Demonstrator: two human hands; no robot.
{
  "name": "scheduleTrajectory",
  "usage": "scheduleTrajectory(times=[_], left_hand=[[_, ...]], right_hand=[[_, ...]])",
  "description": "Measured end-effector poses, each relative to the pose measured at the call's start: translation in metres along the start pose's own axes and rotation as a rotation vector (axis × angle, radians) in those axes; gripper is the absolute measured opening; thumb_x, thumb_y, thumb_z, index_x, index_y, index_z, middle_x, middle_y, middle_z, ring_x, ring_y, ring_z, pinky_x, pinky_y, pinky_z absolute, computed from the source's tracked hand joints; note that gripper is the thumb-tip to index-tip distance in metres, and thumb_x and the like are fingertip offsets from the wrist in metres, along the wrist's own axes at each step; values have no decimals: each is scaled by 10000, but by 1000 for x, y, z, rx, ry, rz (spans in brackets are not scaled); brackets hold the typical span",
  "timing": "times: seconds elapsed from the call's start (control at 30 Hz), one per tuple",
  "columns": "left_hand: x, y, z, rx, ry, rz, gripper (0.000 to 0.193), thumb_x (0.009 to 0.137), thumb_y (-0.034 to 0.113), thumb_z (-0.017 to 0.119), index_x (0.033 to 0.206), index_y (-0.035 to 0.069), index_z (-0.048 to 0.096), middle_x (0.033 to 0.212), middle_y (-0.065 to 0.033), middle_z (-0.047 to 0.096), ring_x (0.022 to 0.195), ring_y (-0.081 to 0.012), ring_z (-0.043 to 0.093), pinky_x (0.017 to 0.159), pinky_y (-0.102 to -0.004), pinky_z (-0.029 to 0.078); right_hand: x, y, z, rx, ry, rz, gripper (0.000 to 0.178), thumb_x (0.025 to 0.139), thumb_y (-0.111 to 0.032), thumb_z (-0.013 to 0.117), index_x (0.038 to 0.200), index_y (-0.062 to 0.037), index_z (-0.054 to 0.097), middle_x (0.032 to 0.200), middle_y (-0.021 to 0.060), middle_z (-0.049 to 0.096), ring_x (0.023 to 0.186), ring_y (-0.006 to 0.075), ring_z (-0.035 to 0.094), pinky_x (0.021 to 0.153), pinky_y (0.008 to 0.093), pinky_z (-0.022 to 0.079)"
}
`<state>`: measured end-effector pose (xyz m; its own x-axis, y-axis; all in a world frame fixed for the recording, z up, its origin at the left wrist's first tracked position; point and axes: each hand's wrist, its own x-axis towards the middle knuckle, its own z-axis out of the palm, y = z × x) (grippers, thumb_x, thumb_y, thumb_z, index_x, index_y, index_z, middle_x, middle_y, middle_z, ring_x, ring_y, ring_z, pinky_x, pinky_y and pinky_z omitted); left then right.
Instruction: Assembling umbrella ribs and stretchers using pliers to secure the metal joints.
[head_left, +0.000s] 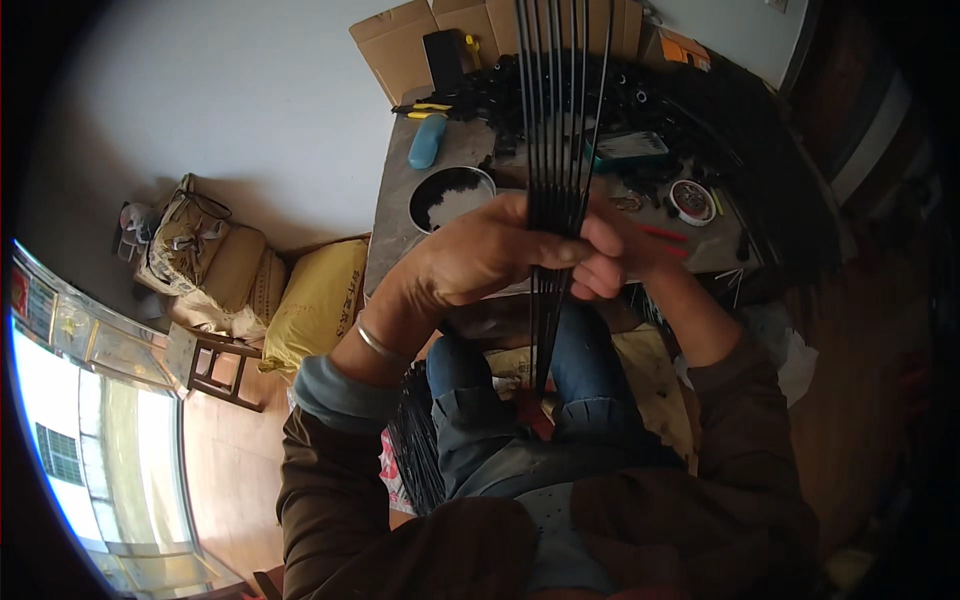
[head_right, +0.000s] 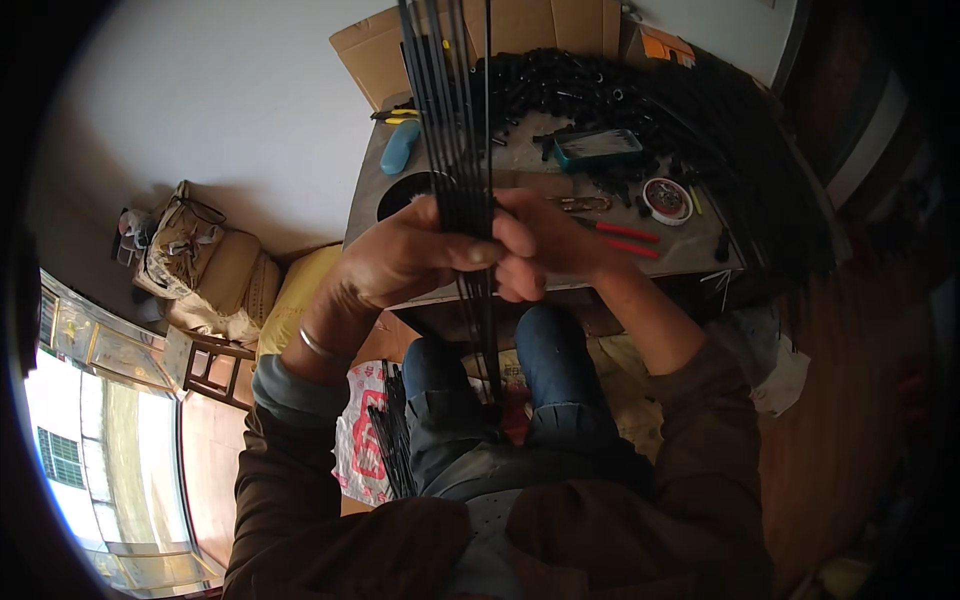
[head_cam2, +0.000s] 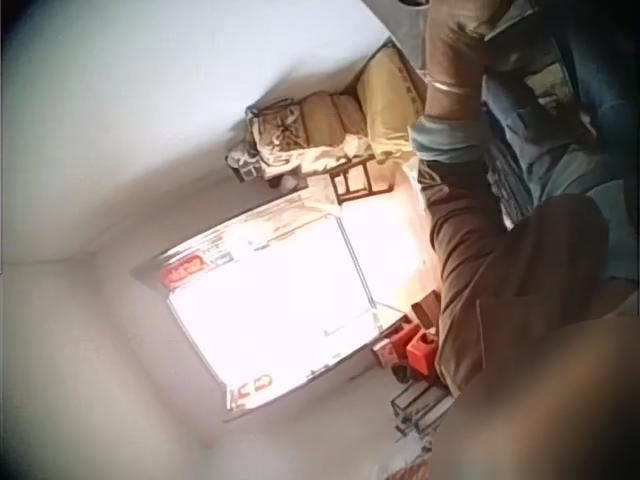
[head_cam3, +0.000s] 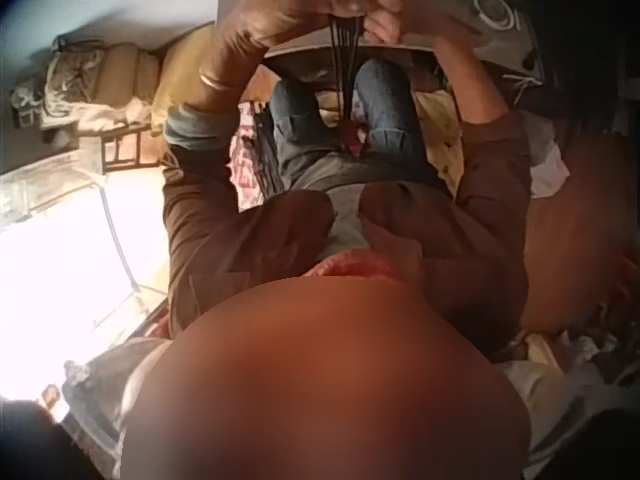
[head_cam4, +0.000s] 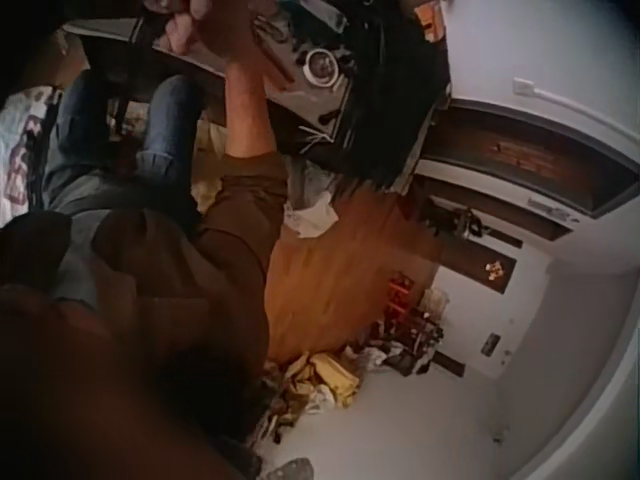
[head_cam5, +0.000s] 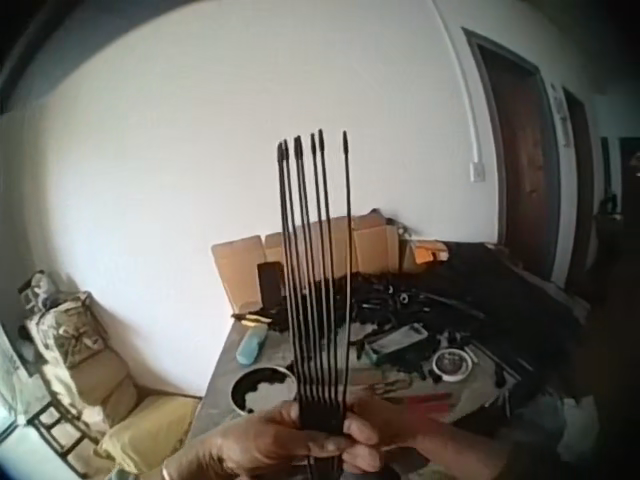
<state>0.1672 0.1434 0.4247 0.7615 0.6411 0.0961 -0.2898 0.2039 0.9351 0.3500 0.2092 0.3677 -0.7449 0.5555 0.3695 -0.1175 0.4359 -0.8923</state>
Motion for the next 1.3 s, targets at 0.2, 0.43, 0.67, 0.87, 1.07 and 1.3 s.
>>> scheduleTrajectory(times=[0.2, 0.43, 0.67, 0.87, 1.07, 1.3], left_hand=[[-16, -7, -16, 37, 36, 29, 258, 882, -22, 517, 1123, -99, 567, 1022, -212, 652, 1001, -282, 635, 930, -358, 477], [1, -118, -78, -56, 231, -83, 279, 918, 12, 489, 1180, -72, 536, 1057, -174, 647, 1013, -250, 628, 908, -345, 486], [1, -125, -87, -189, 231, -178, 309, 926, 49, 502, 1214, -63, 507, 1052, -164, 645, 981, -253, 638, 879, -344, 495], [5, -130, -80, -145, 393, -138, 597, 837, 126, 677, 1322, -65, 386, 1040, -155, 612, 979, -230, 620, 829, -320, 503], [5, -125, -81, 1303, 760, 659, 1032, 612, 318, 837, 1431, 44, 272, 1355, -212, 344, 1275, -413, 364, 1006, -498, 375], [-7, -126, -99, 1602, 439, 354, 1189, 509, 579, 801, 1435, 60, 266, 1503, -198, 172, 1403, -369, 167, 1111, -555, 166]], right_hand=[[35, 84, -50, -825, 188, -299, 226, 715, -98, 672, 935, -73, 624, 931, 59, 646, 858, 270, 585, 776, 376, 431], [75, 117, -89, -1346, 66, 280, 709, 738, -94, 663, 1390, -133, 386, 1367, 77, 461, 1278, 259, 388, 1025, 535, 283], [58, 39, -70, 492, -151, 103, 529, 921, -166, 558, 1369, 33, 357, 1339, 172, 481, 1223, 278, 500, 988, 367, 438], [70, 15, -26, 529, 82, 130, 276, 967, -158, 474, 1157, 24, 558, 965, 133, 652, 917, 255, 655, 814, 366, 545], [38, -2, 10, 161, 100, 58, 202, 957, -119, 501, 1094, -18, 609, 910, 70, 659, 852, 154, 648, 800, 279, 534], [20, 20, 30, 231, 79, -70, 167, 952, -94, 510, 1049, 11, 596, 868, 67, 647, 826, 143, 623, 804, 280, 513]])
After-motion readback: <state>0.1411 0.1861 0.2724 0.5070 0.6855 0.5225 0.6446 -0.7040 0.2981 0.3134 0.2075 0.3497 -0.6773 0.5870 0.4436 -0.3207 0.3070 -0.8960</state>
